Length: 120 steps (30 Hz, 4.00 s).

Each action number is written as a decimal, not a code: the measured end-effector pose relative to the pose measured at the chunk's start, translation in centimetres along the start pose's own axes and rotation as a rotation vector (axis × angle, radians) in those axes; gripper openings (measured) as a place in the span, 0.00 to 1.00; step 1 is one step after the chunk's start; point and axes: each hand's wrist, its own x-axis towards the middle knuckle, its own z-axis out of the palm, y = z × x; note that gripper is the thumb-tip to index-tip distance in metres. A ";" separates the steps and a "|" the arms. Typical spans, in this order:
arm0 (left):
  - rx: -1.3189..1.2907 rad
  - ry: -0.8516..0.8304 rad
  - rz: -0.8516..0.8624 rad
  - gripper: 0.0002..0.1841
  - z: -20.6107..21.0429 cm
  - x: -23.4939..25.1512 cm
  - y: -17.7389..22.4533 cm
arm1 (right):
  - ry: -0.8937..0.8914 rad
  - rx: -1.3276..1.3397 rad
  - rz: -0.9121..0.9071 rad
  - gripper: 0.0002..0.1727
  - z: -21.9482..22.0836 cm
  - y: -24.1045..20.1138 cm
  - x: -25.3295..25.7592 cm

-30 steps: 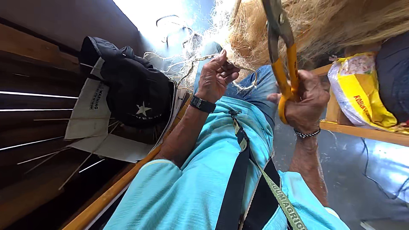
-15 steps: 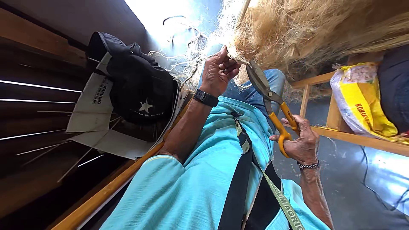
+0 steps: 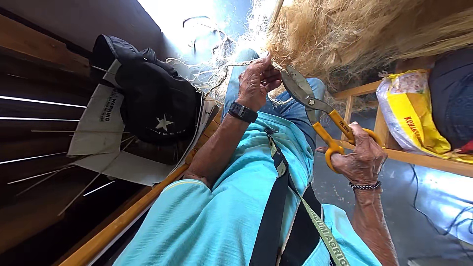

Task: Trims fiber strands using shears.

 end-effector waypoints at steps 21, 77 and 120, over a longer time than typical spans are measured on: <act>0.072 -0.035 0.026 0.11 0.2 -0.1 -0.9 | -0.030 -0.025 -0.050 0.43 -1.6 0.6 1.6; 0.086 -0.142 -0.052 0.11 -1.5 0.8 -1.4 | -0.240 0.115 0.001 0.27 -2.7 1.8 2.8; 0.175 -0.645 0.408 0.06 -5.7 0.6 2.8 | -0.255 1.349 0.141 0.33 5.9 -2.5 10.3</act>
